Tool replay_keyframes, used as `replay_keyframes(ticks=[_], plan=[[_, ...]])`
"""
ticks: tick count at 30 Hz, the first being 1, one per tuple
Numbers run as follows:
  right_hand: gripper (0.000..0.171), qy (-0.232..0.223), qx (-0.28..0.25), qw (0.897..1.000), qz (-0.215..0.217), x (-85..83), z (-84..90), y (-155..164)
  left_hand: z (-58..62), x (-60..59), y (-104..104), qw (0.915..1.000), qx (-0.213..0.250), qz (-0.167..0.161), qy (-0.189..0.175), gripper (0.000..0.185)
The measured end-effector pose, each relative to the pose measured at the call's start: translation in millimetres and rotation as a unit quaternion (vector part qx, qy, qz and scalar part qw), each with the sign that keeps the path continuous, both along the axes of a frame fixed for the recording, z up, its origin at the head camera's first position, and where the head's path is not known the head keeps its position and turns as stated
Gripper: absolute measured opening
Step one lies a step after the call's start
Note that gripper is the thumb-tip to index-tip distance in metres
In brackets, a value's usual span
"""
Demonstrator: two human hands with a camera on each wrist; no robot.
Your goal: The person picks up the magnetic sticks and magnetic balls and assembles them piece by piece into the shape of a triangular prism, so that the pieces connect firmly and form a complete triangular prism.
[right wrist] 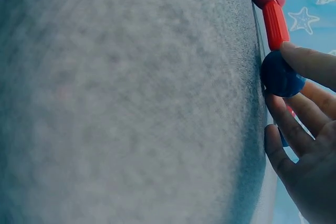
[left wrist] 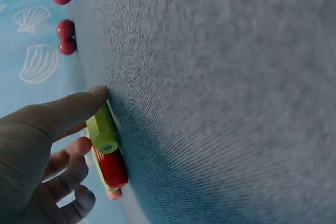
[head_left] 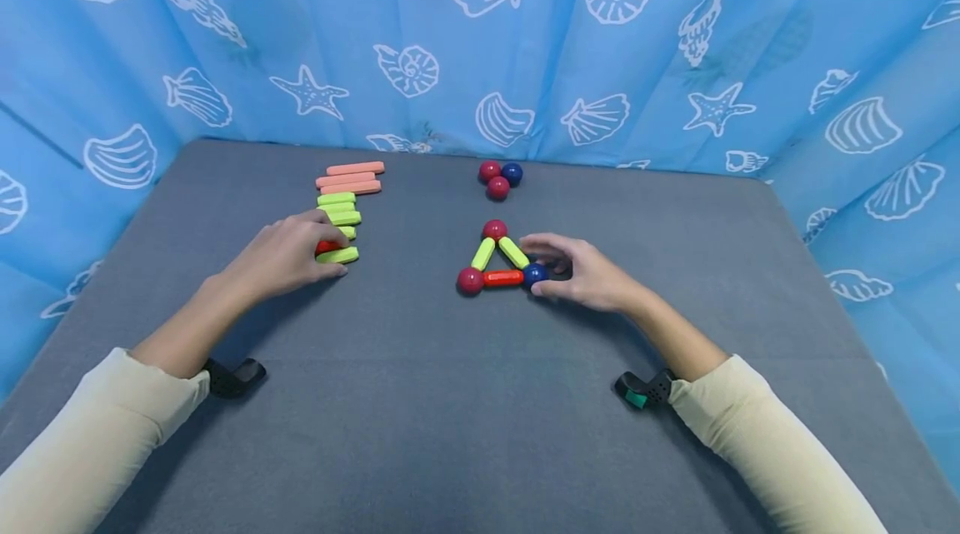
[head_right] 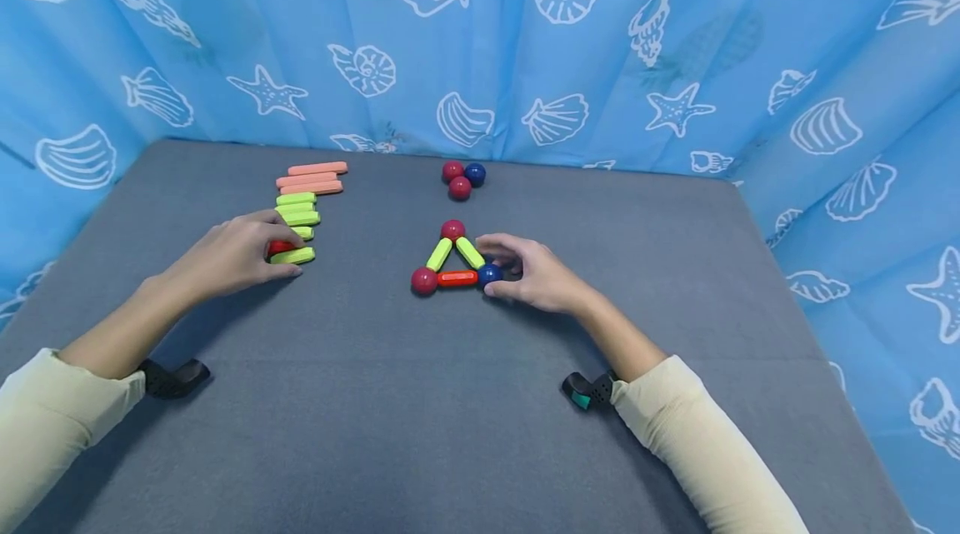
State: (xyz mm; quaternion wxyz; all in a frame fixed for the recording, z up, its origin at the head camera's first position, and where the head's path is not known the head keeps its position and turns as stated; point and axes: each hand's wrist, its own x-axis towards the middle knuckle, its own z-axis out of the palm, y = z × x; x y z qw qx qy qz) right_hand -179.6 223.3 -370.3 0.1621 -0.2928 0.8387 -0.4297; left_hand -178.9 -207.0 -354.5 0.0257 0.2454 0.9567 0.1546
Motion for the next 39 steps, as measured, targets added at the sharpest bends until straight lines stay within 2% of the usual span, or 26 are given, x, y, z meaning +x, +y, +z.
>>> replay_keyframes(ticks=[4,10,13,19,23,27,32,35,39], plan=[[0.064,0.000,0.001,1.000,-0.002,0.8,0.0,-2,-0.5,3.6,-5,0.9998,0.005,-0.010,0.018,0.034],[0.064,0.002,0.001,1.000,-0.012,0.8,1.3,-1,0.2,6.0,-17,0.9994,0.009,0.006,0.032,0.031],[0.064,0.001,0.004,1.000,-0.017,0.5,1.5,0,-2.1,4.0,-19,0.9995,0.017,0.009,0.024,0.032],[0.065,-0.009,0.004,1.000,-0.013,0.1,0.6,1,-7.3,0.4,-11,0.9996,0.028,-0.007,0.005,0.026],[0.065,-0.011,0.001,1.000,-0.013,0.5,0.8,-1,-9.1,-3.8,1,0.9968,0.077,-0.012,-0.016,0.022],[0.064,-0.011,0.000,1.000,-0.011,0.6,1.0,-1,-7.2,-10.8,25,0.9859,0.161,-0.007,-0.045,0.019],[0.063,-0.011,0.003,1.000,-0.009,0.4,1.6,-2,-1.0,-20.0,65,0.9644,0.253,0.005,-0.076,0.021],[0.063,-0.010,0.006,1.000,-0.008,-0.1,1.9,-1,1.6,-26.6,90,0.9527,0.292,0.010,-0.084,0.024],[0.062,-0.008,0.008,1.000,-0.007,-0.7,2.9,-2,1.5,-36.9,118,0.9422,0.322,0.000,-0.092,0.025]])
